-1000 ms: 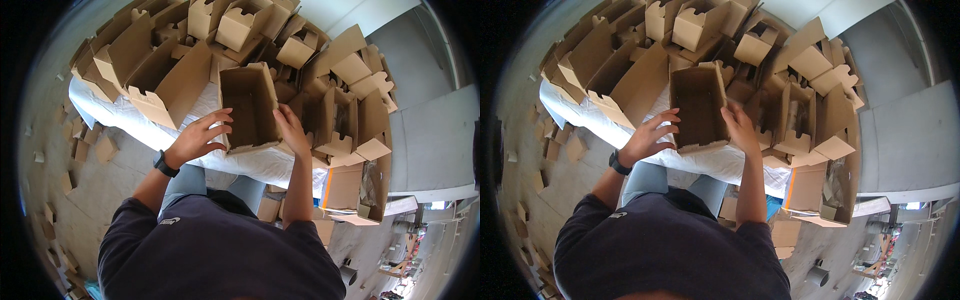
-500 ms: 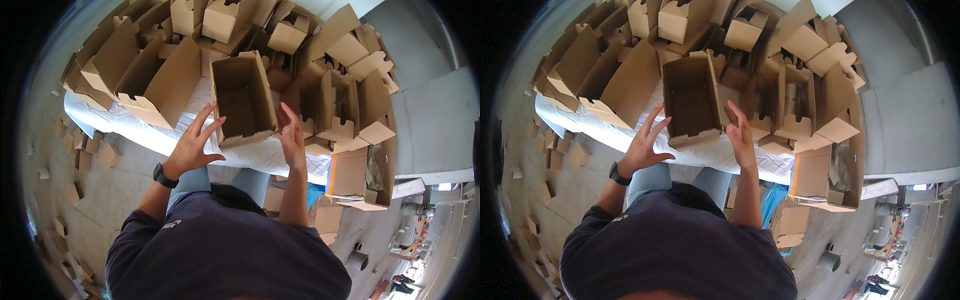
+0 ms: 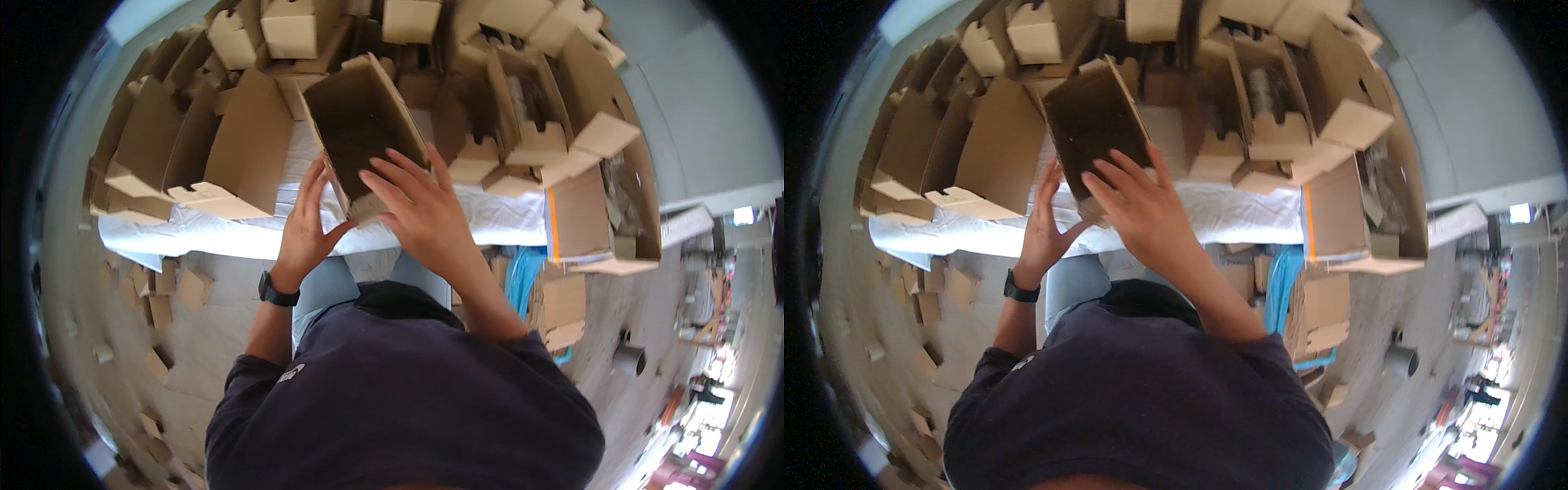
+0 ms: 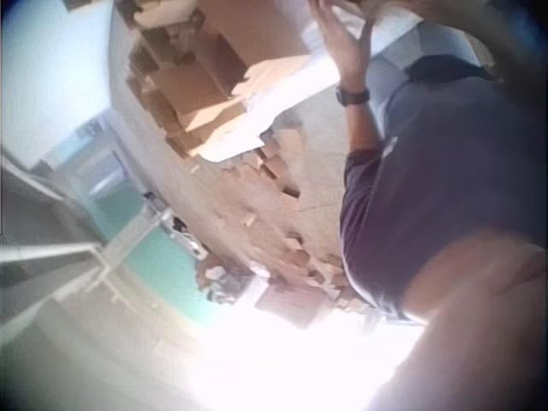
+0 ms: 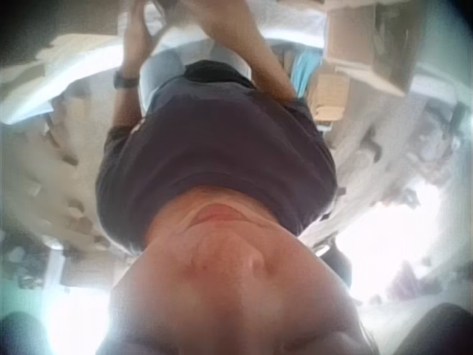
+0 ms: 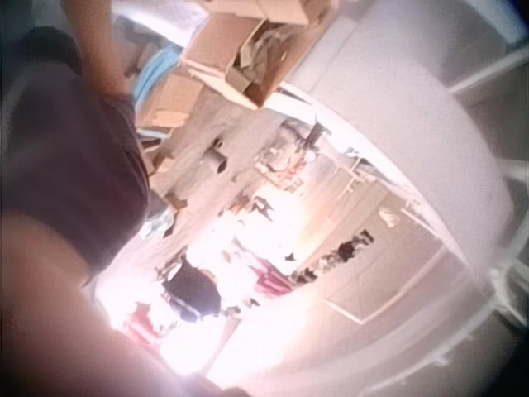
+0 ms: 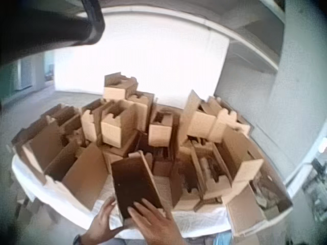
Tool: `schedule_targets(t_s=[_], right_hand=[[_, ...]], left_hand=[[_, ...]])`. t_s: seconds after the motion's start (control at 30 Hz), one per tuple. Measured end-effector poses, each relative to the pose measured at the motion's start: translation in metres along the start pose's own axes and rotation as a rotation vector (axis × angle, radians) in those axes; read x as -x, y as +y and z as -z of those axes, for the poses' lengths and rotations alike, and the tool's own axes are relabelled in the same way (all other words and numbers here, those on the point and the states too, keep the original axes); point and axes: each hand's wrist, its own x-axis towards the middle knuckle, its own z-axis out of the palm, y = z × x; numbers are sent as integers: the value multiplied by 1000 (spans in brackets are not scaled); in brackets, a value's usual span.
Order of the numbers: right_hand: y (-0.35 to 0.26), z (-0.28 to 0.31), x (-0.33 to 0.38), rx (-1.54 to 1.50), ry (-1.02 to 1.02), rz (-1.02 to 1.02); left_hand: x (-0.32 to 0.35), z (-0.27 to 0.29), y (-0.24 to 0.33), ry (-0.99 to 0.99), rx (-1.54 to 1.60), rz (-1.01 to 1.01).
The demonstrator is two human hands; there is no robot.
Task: The person holds a cardboard box with both hands, turning it around and looking inside to check its structure and flaps before placing it down and picking up another one from the table.
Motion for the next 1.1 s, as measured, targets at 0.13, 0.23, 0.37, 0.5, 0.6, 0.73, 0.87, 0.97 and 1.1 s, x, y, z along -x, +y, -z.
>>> schedule_targets(t_s=[0.13,0.23,0.37,0.5,0.6,0.73,0.87,0.97,1.1], right_hand=[[-21,-32,-9,56,-16,-17],[-45,-62,-13,219,-8,-135],[-52,-68,-13,244,-82,-189],[-58,-79,6,205,-34,-282],[-65,-85,31,129,35,-324],[-54,-63,76,57,85,-360],[-30,-24,138,23,134,-327],[-28,17,169,21,144,-319],[-40,40,173,13,160,-347]], left_hand=[[12,-7,-1,24,141,73],[23,-13,11,78,343,209],[63,-17,3,5,417,290],[105,-15,-10,-38,470,382],[114,-8,-21,61,647,440],[101,2,-27,64,542,381],[105,-4,-38,28,644,354],[111,-10,-34,14,627,410],[99,-23,-16,97,749,398]])
